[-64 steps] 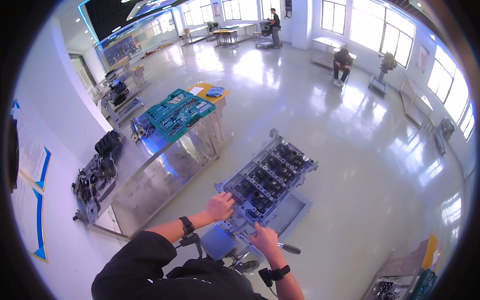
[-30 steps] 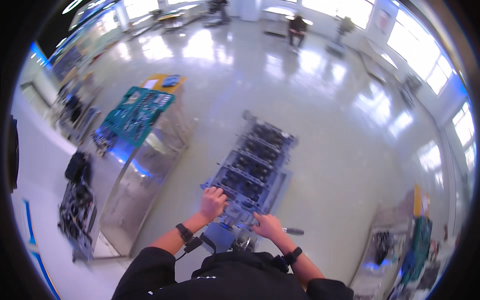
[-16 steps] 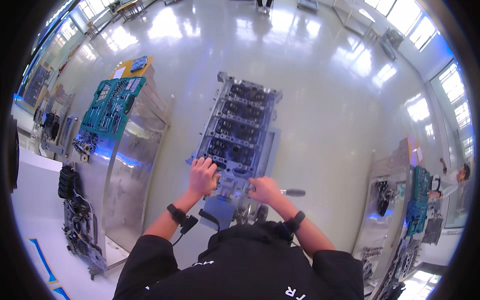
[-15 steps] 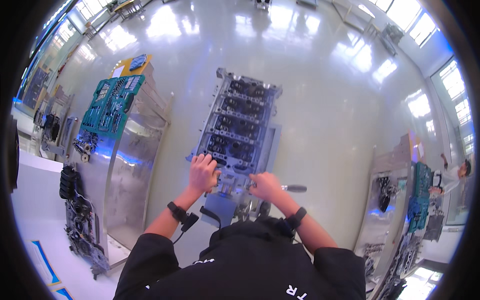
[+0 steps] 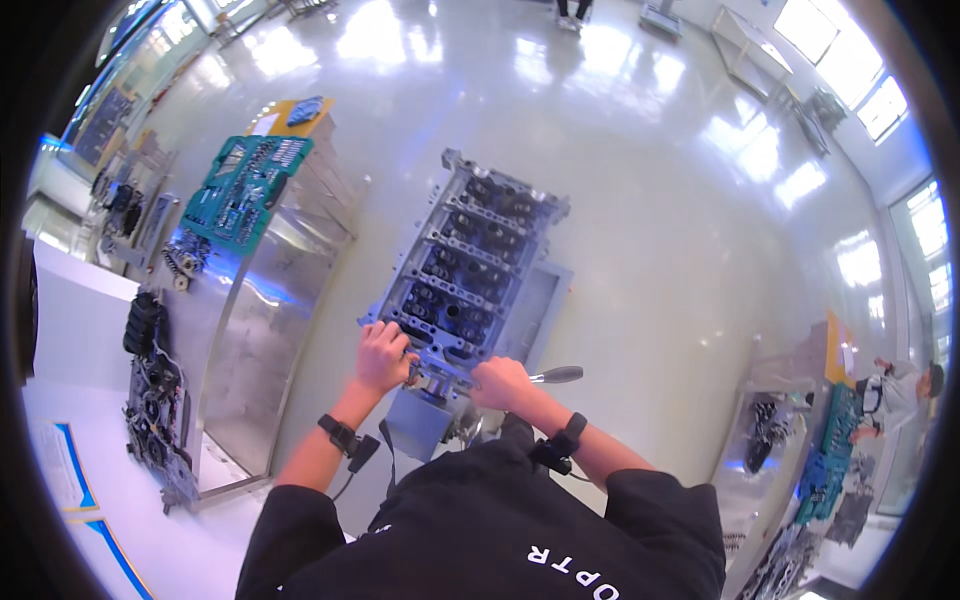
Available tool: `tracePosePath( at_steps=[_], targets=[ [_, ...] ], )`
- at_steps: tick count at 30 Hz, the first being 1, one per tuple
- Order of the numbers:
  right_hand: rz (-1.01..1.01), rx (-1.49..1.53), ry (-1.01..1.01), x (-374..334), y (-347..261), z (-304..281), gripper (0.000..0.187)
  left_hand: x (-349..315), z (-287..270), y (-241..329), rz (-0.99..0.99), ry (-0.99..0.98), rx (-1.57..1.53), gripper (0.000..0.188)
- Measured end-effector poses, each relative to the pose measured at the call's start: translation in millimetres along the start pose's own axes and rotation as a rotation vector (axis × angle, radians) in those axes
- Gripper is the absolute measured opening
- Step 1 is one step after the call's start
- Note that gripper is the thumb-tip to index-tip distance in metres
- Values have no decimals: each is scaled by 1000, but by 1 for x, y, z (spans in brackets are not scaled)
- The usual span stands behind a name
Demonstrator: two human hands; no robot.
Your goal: Disassembling components of an engine, specifically removing a ladder frame or camshaft housing from the engine block.
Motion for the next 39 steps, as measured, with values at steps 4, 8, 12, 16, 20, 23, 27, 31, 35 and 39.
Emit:
tracePosePath(
  at_steps=[4, 8, 12, 16, 20, 23, 27, 31, 35, 39],
  targets=[
    [-108, 17, -122, 14, -8, -12, 26, -7, -7, -3, -57, -63, 43, 25],
    [-257, -12, -170, 16, 7, 18, 28, -14, 5, -5, -143, -105, 111, 26],
    [-258, 33, -311, 15, -5, 1, 31, -16, -1, 2, -195, -73, 99, 24],
    [-304, -13, -371, 13, -11, -5, 33, -16, 1, -1, -228, -68, 98, 23],
    [-319, -46, -377, 12, -20, -15, 34, -8, 3, -5, -237, -63, 94, 23],
    [-319, -83, -389, 10, -30, -9, 32, -9, 4, -9, -273, -63, 75, 22],
    [-359, -183, -435, 3, -46, -3, 27, -14, 4, -8, -329, -39, 23, 21],
    [-297, -264, -446, 2, -55, -3, 24, -19, 2, -9, -343, 48, -6, 21],
    [-232, -227, -372, -3, -37, -4, 30, -27, 4, -12, -362, 99, -20, 21],
    [-230, -85, -242, -19, -12, -35, 40, -17, 3, -11, -365, 95, -5, 21]
  ],
)
Point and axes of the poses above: each hand's wrist, its own x-axis towards the middle knuckle, its own z-axis out of the palm, y = z × x, the point moved 7 cm from there along x, towards the middle knuckle, and after that the axes turned 12 degrees about -z, right-handed, at the moved point
